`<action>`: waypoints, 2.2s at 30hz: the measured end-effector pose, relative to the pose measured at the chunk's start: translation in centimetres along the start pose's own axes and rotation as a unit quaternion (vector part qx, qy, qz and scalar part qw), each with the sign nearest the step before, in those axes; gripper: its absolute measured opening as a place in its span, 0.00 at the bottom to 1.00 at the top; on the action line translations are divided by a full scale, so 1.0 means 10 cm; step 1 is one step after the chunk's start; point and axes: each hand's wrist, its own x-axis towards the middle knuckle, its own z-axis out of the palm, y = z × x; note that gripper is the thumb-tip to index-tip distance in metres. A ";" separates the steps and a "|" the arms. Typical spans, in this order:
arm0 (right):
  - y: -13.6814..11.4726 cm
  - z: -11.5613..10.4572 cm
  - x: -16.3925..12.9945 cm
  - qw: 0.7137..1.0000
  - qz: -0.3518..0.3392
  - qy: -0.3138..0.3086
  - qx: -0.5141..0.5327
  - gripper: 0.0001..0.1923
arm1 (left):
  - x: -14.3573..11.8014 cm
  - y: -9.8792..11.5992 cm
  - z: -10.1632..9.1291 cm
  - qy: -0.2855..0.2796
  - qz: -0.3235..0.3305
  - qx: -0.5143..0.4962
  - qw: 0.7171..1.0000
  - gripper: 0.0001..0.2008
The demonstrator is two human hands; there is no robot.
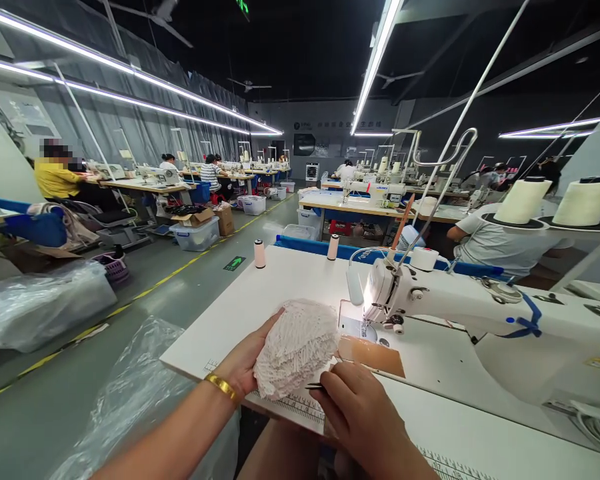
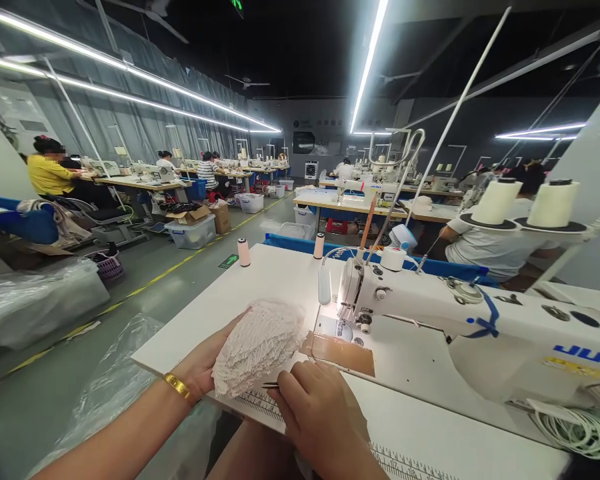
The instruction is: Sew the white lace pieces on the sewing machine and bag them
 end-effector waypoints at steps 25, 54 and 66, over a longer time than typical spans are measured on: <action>-0.19 0.04 0.04 0.997 -0.065 0.021 0.047 0.11 | 0.02 -0.09 -0.04 -0.020 0.014 -0.001 1.000 0.24; -0.06 0.10 -0.10 0.983 0.095 0.013 0.159 0.09 | 0.11 -0.11 -0.23 -0.043 -0.028 -0.050 0.997 0.32; -0.12 0.09 -0.14 0.962 0.173 0.051 0.206 0.11 | 0.08 -0.08 -0.17 0.000 -0.022 -0.030 0.999 0.33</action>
